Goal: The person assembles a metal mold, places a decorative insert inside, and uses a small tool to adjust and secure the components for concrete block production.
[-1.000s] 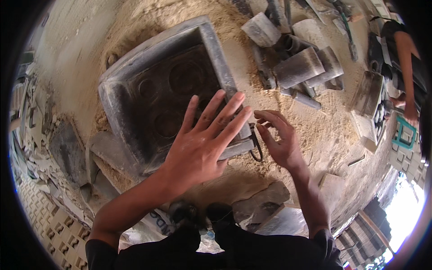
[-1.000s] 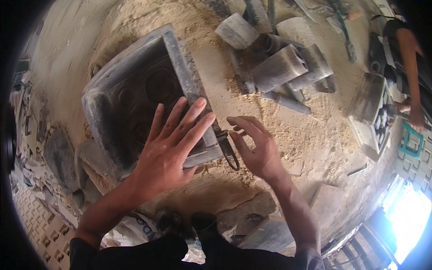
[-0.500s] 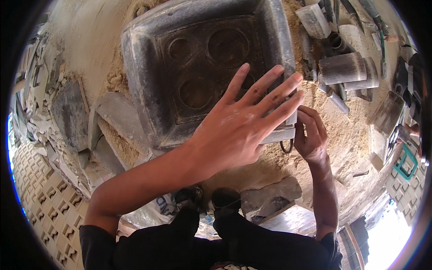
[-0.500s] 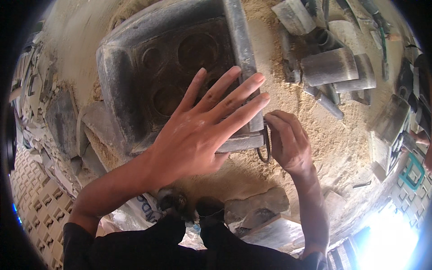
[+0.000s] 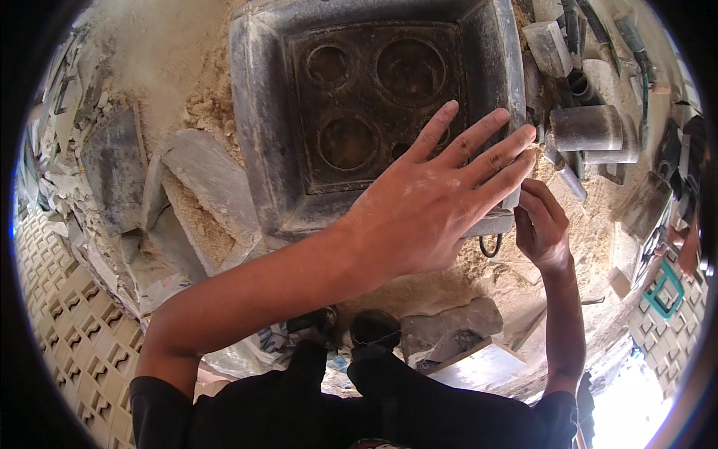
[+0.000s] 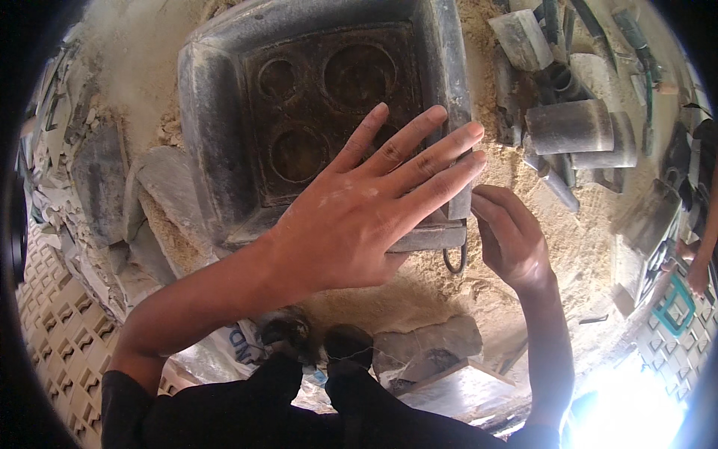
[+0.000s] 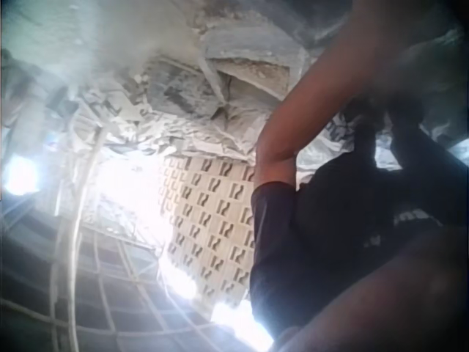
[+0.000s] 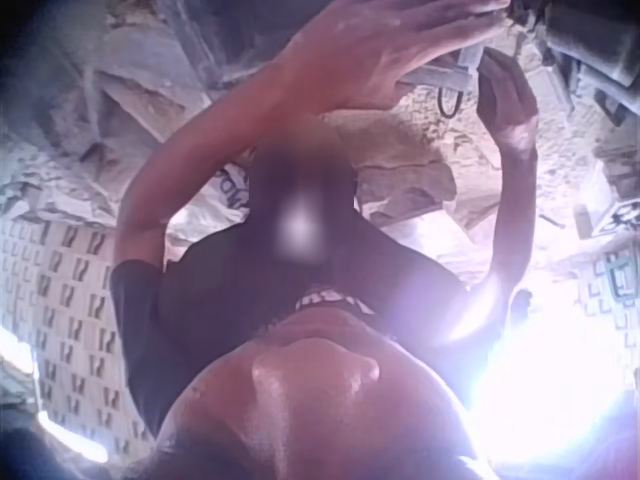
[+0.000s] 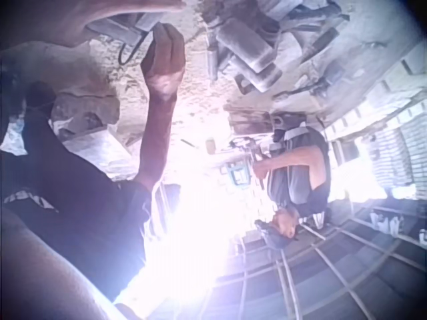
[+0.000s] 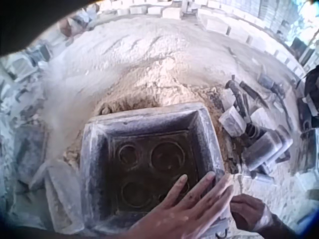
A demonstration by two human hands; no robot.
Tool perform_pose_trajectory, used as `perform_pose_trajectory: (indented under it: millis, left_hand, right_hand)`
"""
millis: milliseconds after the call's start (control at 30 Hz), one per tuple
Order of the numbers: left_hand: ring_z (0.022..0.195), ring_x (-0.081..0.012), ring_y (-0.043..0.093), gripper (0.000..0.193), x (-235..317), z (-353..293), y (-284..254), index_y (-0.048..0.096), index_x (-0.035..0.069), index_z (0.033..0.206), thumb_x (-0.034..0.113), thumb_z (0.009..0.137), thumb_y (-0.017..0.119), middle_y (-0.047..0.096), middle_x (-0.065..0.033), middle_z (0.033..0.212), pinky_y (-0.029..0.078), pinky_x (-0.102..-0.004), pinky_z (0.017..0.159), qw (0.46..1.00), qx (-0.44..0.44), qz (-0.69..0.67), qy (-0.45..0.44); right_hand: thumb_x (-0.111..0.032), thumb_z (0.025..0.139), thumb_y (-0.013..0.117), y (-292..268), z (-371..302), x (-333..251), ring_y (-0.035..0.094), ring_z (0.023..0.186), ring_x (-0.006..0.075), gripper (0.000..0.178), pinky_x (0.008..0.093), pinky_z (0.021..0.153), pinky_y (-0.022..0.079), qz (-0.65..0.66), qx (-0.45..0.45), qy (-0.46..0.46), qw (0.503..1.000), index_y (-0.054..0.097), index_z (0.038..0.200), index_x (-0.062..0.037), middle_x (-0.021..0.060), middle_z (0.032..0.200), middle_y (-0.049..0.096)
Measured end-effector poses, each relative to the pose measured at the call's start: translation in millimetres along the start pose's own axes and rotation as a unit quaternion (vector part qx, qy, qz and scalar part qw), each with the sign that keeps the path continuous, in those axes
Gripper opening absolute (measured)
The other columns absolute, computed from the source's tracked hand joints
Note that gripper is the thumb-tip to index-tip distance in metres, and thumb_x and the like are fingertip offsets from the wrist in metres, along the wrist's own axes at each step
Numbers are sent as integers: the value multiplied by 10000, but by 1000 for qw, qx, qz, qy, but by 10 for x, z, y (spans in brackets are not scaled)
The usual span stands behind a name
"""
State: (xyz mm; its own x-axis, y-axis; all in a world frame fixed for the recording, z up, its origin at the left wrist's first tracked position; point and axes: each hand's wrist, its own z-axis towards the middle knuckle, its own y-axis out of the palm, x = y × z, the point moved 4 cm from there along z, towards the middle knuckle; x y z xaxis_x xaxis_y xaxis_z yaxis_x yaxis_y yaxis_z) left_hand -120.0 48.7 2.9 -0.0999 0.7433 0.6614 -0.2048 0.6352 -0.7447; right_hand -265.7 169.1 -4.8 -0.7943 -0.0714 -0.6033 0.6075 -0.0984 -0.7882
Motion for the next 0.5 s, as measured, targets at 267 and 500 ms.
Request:
perform_pose_trajectory:
  millis: [267, 500]
  left_hand:
    - [1428, -266, 225, 831, -7, 15, -26, 338, 95, 1443, 187, 714, 727, 283, -83, 1525, 133, -545, 1172, 1000, -5, -3, -5]
    - [1420, -293, 231, 887, 36, 12, -67, 383, 113, 1410, 215, 643, 816, 295, -71, 1516, 117, -551, 1179, 999, 6, 47, -4]
  right_hand:
    - [92, 841, 563, 123, -184, -49, 645, 966, 283, 219, 345, 818, 514, 53, 80, 184, 978, 620, 1044, 32, 183, 1039, 641]
    - [-119, 974, 476, 438, -448, -176, 586, 1040, 225, 361, 343, 861, 509, 278, 200, 294, 892, 428, 1281, 64, 195, 1172, 549]
